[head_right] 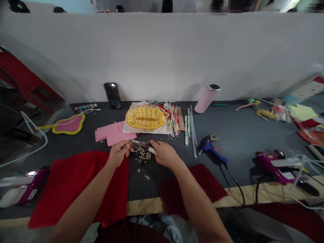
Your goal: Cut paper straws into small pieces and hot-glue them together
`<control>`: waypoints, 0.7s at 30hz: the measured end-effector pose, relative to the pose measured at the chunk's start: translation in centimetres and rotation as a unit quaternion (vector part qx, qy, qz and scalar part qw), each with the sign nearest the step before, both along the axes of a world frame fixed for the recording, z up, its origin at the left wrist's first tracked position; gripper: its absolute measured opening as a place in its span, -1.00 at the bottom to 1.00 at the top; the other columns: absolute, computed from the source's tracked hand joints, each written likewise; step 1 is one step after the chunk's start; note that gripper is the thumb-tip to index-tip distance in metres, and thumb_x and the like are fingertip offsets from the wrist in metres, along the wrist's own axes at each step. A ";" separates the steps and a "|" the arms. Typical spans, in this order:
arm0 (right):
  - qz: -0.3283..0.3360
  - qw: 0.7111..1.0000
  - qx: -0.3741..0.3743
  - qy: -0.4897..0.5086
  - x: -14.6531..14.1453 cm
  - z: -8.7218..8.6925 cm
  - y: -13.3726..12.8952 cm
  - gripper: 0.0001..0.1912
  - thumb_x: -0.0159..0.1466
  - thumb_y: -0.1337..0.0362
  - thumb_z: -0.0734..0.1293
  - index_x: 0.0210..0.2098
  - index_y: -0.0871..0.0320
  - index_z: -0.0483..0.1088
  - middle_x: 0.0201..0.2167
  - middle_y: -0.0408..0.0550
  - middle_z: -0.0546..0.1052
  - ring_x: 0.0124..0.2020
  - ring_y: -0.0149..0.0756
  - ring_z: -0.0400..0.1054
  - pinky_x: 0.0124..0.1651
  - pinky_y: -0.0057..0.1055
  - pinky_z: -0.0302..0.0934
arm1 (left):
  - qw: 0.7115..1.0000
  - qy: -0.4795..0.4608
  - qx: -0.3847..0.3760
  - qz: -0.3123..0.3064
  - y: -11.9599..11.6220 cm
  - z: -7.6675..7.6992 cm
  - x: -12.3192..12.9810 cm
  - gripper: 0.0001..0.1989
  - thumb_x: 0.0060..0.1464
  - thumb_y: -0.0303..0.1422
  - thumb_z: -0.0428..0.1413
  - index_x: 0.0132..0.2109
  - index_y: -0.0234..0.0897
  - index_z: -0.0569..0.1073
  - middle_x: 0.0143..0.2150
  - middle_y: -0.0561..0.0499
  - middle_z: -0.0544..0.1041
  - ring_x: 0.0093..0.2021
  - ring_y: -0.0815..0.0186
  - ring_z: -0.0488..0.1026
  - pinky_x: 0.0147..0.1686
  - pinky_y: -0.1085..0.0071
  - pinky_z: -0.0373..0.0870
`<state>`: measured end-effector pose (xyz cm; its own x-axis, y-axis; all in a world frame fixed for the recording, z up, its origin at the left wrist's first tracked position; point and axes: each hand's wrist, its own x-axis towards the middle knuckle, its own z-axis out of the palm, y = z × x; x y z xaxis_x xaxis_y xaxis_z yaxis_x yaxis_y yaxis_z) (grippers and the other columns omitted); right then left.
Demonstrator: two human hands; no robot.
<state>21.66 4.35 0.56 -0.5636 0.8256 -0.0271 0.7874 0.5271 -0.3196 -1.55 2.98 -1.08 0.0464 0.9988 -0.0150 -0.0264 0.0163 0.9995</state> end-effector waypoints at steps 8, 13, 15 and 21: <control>0.019 0.999 -0.016 0.044 0.3 0.0 0.0 -0.46 0.20 0.38 0.16 0.19 0.19 0.12 -0.03 0.10 0.43 -0.05 -0.22 0.32 0.01 -0.34 0.15 | 1.000 0.009 0.006 -0.004 -0.2 0.6 0.1 -0.77 0.03 -0.22 0.10 -0.36 -0.33 0.44 -0.53 0.04 0.48 -0.68 0.52 0.20 -0.64 0.54 0.10; 0.021 0.998 -0.019 0.054 0.5 0.2 0.0 -0.47 0.21 0.37 0.17 0.19 0.19 0.12 -0.04 0.10 0.44 -0.05 -0.22 0.32 0.00 -0.33 0.16 | 1.000 0.006 0.001 -0.004 -0.3 0.6 0.1 -0.76 0.02 -0.20 0.11 -0.35 -0.32 0.45 -0.54 0.05 0.48 -0.68 0.51 0.20 -0.64 0.53 0.10; 0.019 0.998 -0.019 0.051 0.4 0.5 -0.1 -0.49 0.23 0.36 0.17 0.18 0.19 0.14 -0.04 0.09 0.45 -0.06 -0.23 0.34 -0.02 -0.34 0.16 | 1.000 0.004 0.001 -0.010 -0.2 0.4 0.0 -0.75 0.02 -0.19 0.11 -0.36 -0.32 0.44 -0.54 0.05 0.48 -0.68 0.51 0.20 -0.64 0.53 0.10; 0.038 0.999 -0.021 0.032 -0.2 0.7 -0.6 -0.58 0.25 0.30 0.17 0.11 0.13 0.22 -0.07 0.01 0.49 -0.10 -0.24 0.39 -0.05 -0.35 0.16 | 0.999 -0.035 0.008 -0.004 0.1 -0.3 -0.4 -0.77 0.04 -0.21 0.11 -0.36 -0.32 0.44 -0.54 0.06 0.47 -0.67 0.52 0.21 -0.63 0.54 0.10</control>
